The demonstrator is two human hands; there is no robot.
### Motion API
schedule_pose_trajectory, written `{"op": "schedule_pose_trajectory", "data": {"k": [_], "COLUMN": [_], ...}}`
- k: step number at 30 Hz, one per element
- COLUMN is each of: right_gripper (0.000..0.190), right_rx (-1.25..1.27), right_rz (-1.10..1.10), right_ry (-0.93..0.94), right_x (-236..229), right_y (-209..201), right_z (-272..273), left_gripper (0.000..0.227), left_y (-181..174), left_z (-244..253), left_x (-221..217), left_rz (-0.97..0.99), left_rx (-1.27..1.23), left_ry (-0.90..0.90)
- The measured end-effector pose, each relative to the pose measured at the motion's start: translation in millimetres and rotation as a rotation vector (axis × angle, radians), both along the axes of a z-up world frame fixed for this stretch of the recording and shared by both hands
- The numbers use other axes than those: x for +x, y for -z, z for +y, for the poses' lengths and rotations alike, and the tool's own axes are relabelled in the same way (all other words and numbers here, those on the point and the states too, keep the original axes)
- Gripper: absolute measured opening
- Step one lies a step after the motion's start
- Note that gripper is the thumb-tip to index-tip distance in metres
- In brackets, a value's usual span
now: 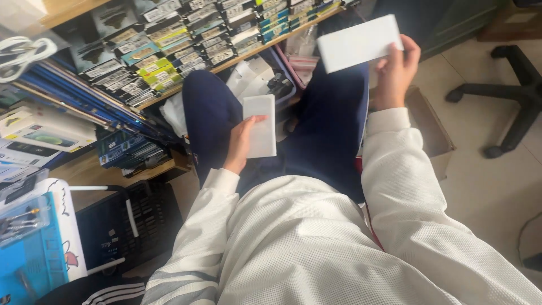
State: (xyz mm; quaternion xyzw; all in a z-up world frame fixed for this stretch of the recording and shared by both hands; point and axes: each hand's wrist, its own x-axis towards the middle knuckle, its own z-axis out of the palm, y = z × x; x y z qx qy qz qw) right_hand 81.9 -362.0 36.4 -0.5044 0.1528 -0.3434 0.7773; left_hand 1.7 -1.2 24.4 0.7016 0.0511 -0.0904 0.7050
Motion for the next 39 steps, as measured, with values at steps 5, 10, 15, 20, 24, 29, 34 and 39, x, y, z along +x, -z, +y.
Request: {"op": "schedule_pose_trajectory", "data": {"k": [5, 10, 15, 20, 24, 29, 34, 39], "right_gripper": [0.030, 0.036, 0.032, 0.030, 0.033, 0.040, 0.039, 0.033], "right_rx": [0.065, -0.012, -0.105, -0.111, -0.030, -0.008, -0.016, -0.054], "right_rz": [0.190, 0.415, 0.745, 0.955, 1.065, 1.076, 1.095, 1.108], "right_ry": [0.206, 0.489, 0.322, 0.148, -0.064, -0.264, -0.350, -0.437], "right_x": [-38, -77, -140, -171, -184, -177, -171, -153], "right_y": [91, 258, 334, 405, 357, 338, 336, 346], "right_z": [-97, -180, -175, -173, -125, -96, -108, -121], "left_gripper": [0.037, 0.037, 0.036, 0.037, 0.037, 0.037, 0.036, 0.031], "left_y": [6, -4, 0, -2, -1, -2, -2, 4], "left_z": [2, 1, 3, 3, 2, 1, -2, 3], "left_x": [-5, -7, -4, -4, -4, -4, -6, -4], "left_rz": [-0.103, -0.134, -0.074, -0.052, -0.061, -0.061, -0.064, -0.151], "left_rx": [0.033, 0.067, 0.079, 0.083, 0.084, 0.088, 0.075, 0.054], "left_ry": [0.041, 0.084, 0.061, 0.059, 0.054, 0.063, 0.052, 0.058]}}
